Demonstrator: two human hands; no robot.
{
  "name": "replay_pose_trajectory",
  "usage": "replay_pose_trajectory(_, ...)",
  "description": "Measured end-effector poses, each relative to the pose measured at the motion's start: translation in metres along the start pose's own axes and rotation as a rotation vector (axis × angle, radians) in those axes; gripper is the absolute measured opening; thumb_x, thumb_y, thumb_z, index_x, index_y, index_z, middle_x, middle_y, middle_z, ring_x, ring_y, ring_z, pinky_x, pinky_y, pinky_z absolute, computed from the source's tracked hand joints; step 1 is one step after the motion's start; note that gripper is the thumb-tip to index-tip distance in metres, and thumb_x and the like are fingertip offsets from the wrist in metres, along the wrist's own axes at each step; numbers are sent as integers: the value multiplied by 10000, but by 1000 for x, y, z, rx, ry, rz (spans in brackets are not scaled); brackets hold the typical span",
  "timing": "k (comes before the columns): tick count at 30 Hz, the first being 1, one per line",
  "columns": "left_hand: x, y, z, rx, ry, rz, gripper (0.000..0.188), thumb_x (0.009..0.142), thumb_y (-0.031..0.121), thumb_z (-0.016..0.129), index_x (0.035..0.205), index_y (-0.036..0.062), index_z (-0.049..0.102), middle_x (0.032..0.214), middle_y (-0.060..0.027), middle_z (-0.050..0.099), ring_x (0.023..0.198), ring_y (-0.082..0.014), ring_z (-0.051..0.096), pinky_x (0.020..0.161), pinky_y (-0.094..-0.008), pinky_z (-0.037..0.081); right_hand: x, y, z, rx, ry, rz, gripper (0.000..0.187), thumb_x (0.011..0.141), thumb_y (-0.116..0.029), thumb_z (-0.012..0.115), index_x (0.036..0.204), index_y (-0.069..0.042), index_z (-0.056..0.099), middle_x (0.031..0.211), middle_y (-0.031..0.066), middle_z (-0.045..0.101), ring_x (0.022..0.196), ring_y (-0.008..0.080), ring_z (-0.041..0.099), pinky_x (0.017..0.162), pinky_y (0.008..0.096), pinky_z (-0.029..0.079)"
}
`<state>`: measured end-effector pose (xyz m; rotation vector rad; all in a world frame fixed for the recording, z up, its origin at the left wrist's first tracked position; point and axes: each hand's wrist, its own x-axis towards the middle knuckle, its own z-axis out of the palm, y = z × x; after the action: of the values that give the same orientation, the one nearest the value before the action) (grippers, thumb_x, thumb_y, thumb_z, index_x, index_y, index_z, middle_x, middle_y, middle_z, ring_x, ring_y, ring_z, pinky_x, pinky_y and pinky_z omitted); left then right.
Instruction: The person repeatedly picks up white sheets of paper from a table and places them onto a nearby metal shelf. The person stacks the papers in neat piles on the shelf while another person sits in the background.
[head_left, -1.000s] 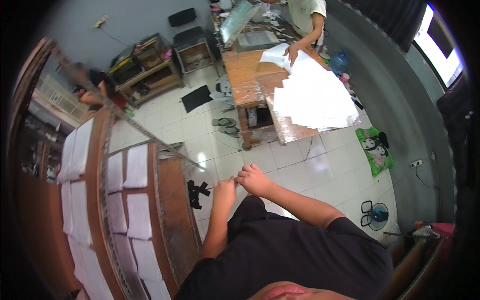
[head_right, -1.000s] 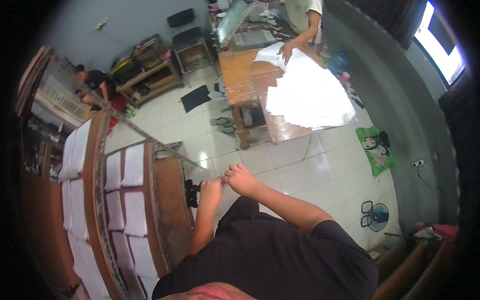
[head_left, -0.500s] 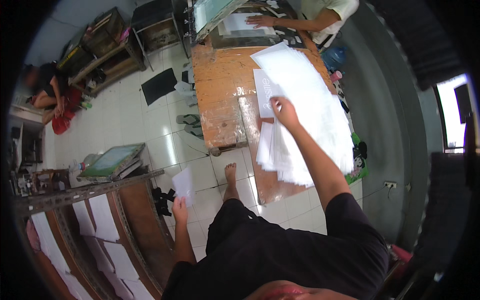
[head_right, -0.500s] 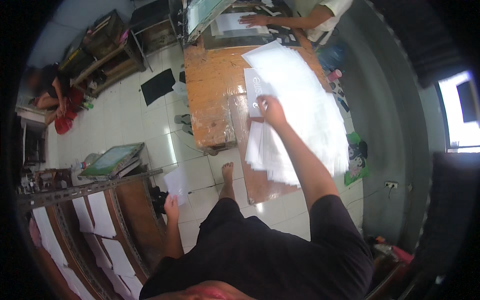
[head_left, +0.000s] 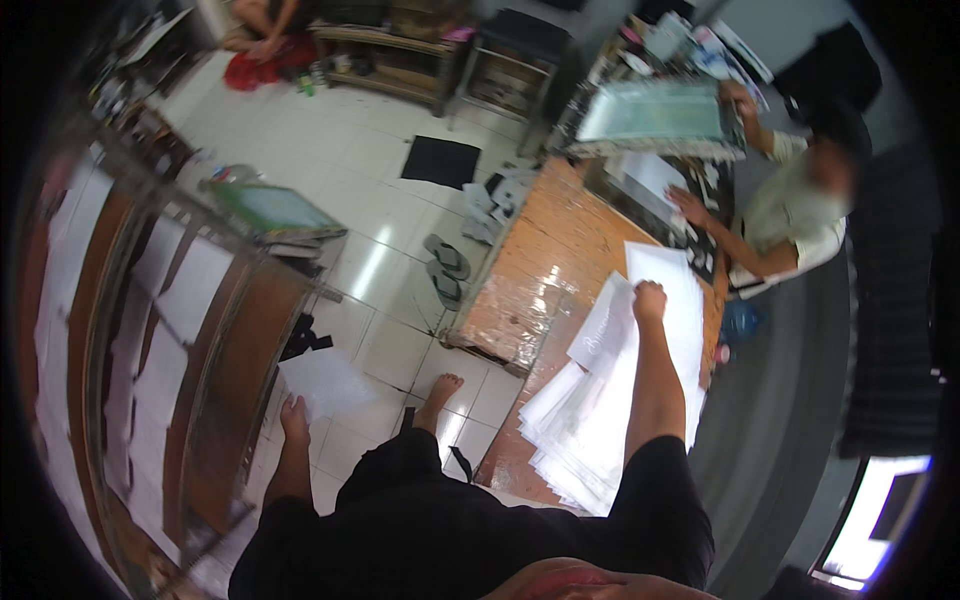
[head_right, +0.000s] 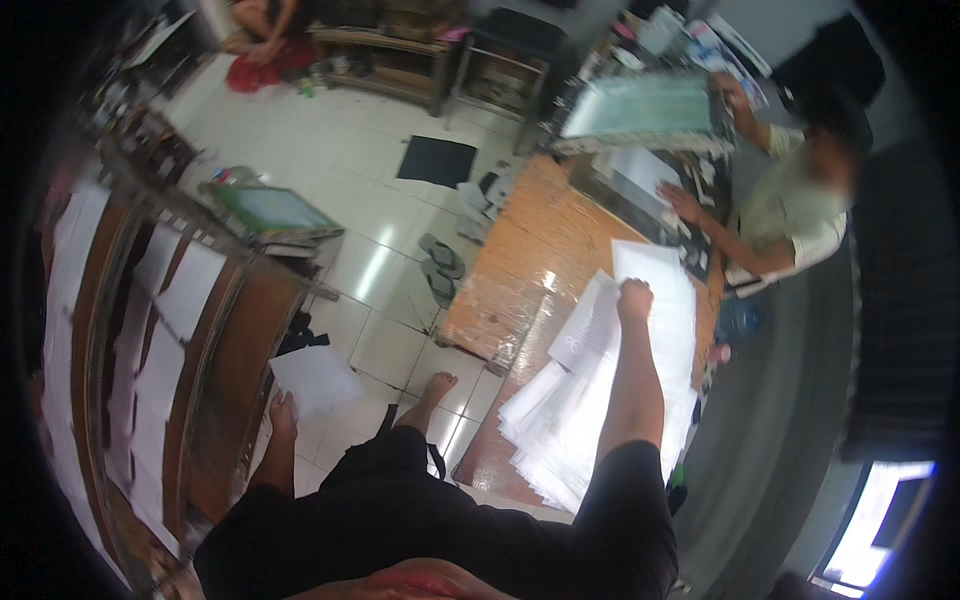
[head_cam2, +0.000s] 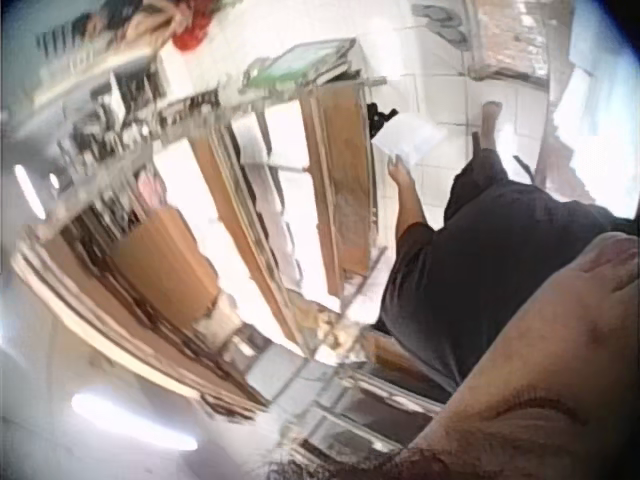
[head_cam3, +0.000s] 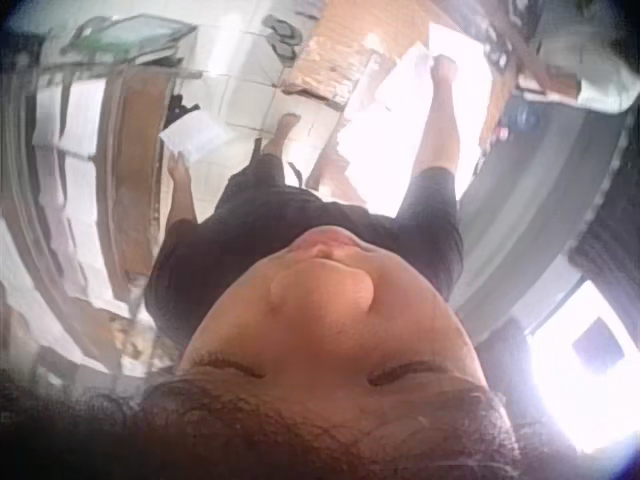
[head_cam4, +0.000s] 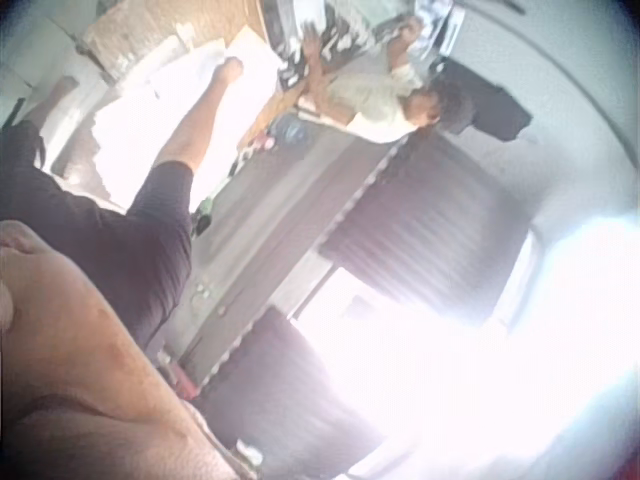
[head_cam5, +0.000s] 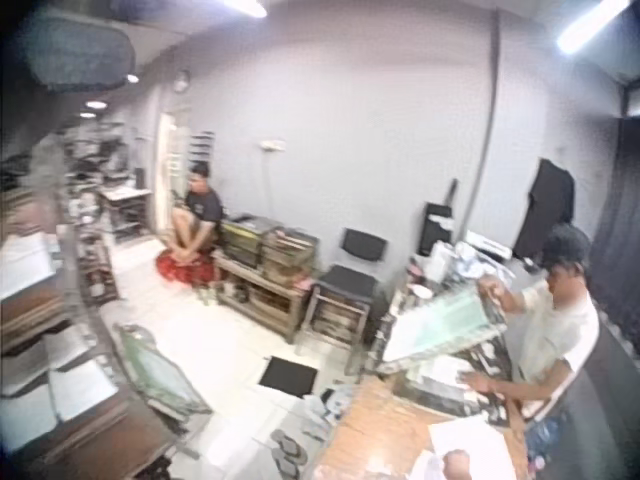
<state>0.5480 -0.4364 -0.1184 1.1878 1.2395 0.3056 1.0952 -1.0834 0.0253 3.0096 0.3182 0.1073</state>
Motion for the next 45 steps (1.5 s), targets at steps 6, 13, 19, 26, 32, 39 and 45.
replay_pose_trajectory(6,-27,-75,-101,-705,50,-161,363,928,274,514,1204,41,550,1125,-87,598,1056,-247,561,906,-403,451,-112,-76,-117,39,217,-147,132,801,-70,521,808,-78,652,828,120,631,824,332,570,752,438,464)
replay_pose_trajectory(13,-102,-133,-263,-843,266,94,301,916,125,566,1197,15,572,1026,-68,615,955,-156,551,848,-278,438,-335,-212,-212,385,109,-318,79,816,-60,606,878,-18,632,864,130,626,831,321,558,757,418,446)
replay_pose_trajectory(19,-244,-104,-501,120,409,261,240,913,147,605,1111,10,600,1012,-32,635,957,-111,565,885,-270,445,-481,-288,-221,558,18,-380,92,838,-71,604,888,2,627,827,140,623,753,274,557,707,375,453)
replay_pose_trajectory(26,-401,112,-731,905,478,431,140,826,87,641,930,-4,662,881,-107,647,862,-208,621,778,-313,469,-559,-383,-215,639,-135,-333,114,837,-71,603,916,8,625,865,181,638,777,318,608,703,393,472)
replay_pose_trajectory(32,-411,230,-912,1250,754,545,104,779,31,625,871,-14,642,852,-152,655,853,-294,627,781,-355,479,-566,-477,-237,617,-33,-544,116,817,-51,584,890,32,619,878,212,621,857,380,588,767,430,460)
replay_pose_trajectory(39,-304,291,-1056,1357,832,488,273,750,258,693,879,26,631,940,-184,624,922,-326,597,796,-404,471,-598,-616,-274,664,-4,-564,79,797,-32,603,853,22,617,809,197,616,776,380,601,695,427,476)
replay_pose_trajectory(45,-229,313,-1084,1255,876,407,345,729,335,710,905,43,657,965,-205,654,953,-354,618,831,-415,481,-619,-669,-279,625,-1,-612,58,814,-41,601,864,-13,613,810,161,613,761,324,604,674,390,478)
